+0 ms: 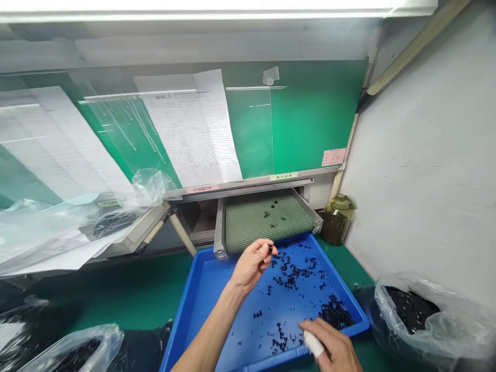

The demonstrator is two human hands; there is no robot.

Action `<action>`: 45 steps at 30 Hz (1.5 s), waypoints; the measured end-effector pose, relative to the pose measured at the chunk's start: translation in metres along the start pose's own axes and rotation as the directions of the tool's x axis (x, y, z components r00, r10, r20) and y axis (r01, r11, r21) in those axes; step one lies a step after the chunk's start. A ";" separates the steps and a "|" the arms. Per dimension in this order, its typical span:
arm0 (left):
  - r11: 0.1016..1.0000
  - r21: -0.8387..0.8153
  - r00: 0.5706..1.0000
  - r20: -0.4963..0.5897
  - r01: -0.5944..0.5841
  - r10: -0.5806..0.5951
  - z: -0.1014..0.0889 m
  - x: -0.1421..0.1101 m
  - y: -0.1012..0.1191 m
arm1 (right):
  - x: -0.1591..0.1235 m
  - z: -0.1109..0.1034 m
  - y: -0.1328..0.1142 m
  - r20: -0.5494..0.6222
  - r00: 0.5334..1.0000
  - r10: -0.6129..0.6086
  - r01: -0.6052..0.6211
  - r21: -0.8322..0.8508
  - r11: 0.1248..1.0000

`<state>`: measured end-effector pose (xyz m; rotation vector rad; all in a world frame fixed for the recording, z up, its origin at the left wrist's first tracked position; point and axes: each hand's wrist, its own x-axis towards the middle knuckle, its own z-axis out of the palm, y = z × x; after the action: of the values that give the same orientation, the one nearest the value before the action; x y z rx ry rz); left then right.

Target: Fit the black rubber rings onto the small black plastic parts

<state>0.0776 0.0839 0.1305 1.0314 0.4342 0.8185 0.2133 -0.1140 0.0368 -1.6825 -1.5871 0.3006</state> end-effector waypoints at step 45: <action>0.904 0.414 0.993 0.013 -0.109 0.114 0.040 -0.126 -0.008 | 0.008 -0.026 -0.120 -0.103 0.952 -0.289 0.215 -0.448 0.868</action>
<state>0.0267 -0.0385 0.1359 1.4579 0.5790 0.8537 0.1432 -0.1274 0.1370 -1.7347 -1.8113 -0.3479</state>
